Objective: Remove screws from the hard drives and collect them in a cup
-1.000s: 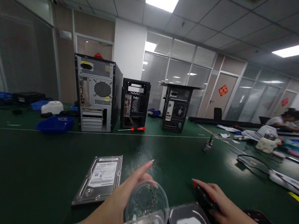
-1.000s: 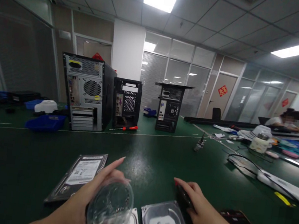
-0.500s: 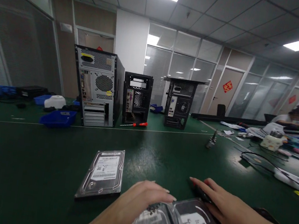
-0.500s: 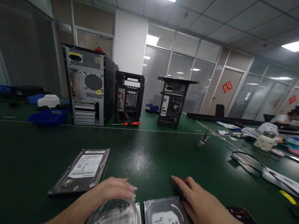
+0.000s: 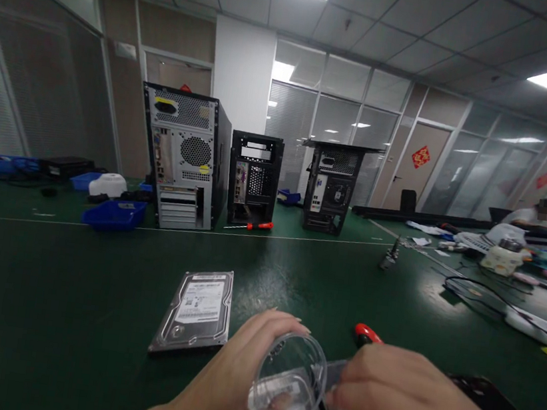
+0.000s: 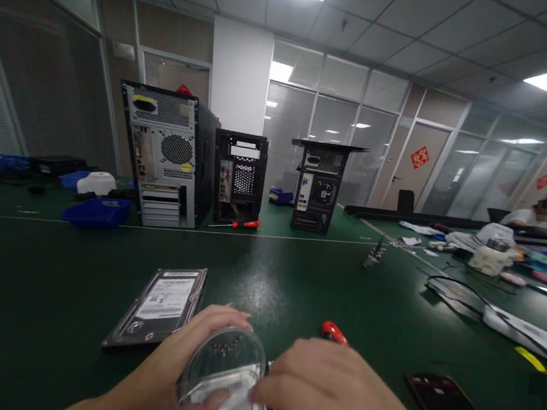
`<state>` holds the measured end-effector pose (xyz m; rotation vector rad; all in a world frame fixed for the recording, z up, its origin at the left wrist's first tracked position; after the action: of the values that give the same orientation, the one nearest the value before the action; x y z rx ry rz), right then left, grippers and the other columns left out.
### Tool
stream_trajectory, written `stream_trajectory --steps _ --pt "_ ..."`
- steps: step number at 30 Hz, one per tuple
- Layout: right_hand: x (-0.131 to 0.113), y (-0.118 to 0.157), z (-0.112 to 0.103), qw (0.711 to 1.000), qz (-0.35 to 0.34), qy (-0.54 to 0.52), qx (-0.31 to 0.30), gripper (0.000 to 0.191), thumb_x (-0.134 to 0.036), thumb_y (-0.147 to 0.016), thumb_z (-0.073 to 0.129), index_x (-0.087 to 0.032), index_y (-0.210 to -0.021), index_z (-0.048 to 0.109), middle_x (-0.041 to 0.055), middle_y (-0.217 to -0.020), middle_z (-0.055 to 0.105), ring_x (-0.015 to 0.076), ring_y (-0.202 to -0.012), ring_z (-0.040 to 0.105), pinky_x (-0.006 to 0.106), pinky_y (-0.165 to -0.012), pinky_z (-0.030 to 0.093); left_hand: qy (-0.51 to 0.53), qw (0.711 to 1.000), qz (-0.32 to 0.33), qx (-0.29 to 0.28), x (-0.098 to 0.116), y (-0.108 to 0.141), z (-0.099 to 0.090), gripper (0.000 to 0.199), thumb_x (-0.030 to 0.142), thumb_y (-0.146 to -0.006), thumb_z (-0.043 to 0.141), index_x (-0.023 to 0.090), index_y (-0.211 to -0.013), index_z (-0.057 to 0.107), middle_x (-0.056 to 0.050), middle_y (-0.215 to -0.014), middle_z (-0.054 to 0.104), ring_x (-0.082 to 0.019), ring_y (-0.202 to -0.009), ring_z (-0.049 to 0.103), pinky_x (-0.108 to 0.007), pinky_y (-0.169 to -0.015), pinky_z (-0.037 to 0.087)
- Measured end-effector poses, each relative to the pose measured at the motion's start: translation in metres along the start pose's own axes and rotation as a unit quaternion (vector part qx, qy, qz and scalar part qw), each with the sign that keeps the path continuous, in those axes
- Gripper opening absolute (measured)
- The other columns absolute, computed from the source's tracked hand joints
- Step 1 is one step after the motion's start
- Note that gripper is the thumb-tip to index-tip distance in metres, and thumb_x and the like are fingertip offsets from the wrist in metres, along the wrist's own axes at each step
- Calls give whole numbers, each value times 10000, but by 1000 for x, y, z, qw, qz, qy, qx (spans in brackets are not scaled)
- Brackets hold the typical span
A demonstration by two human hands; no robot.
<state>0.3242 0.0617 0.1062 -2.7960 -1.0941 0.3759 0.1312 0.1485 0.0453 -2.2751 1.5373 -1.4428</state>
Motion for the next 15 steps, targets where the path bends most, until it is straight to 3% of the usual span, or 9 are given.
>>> stream_trajectory --steps 1,3,6,10,15 --pt "-12 -8 6 998 -49 29 -16 381 -317 -967 335 -247 -1215 616 105 -982 737 286 -876 685 415 -768 561 0 1000 -15 -2 -1 -1 1 729 72 -673 576 465 -1231 321 115 -1276 430 -131 -1240 382 -384 -1158 348" --pt "-23 -24 22 995 -24 100 -18 372 -216 -952 384 -139 -1255 586 165 -1138 689 330 -1034 640 446 -847 542 10 998 -55 -18 -3 -2 3 739 47 -643 570 449 -1224 351 113 -1296 421 -143 -1276 349 -457 -1219 232" --pt "-23 -47 45 994 22 99 -31 463 -168 -850 564 23 -1271 530 271 -1275 572 402 -1174 540 493 -966 479 27 995 -92 -28 -9 -3 5 714 27 -627 570 376 -1229 409 68 -1307 435 -166 -1287 349 -521 -1240 91" --pt "-15 -69 54 993 43 80 -79 462 -139 -773 611 21 -1204 570 254 -1165 638 395 -1053 619 494 -889 531 34 995 -92 -20 -16 -3 4 720 -4 -580 561 336 -1205 449 42 -1273 465 -187 -1261 382 -548 -1216 176" --pt "-11 -81 52 987 34 83 -130 330 -35 -759 588 15 -1083 622 233 -1108 660 326 -975 656 417 -866 543 24 996 -79 -14 -21 -2 3 720 -17 -581 556 283 -1227 448 -1 -1272 470 -200 -1256 381 -540 -1215 163"
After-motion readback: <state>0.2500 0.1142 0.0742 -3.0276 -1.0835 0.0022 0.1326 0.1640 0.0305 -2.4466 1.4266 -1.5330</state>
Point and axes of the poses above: each hand's wrist, its own y-axis away from the middle knuckle, its own z-axis out of the palm, x = y × z, the point moved 2 cm from there along -y, towards the middle knuckle
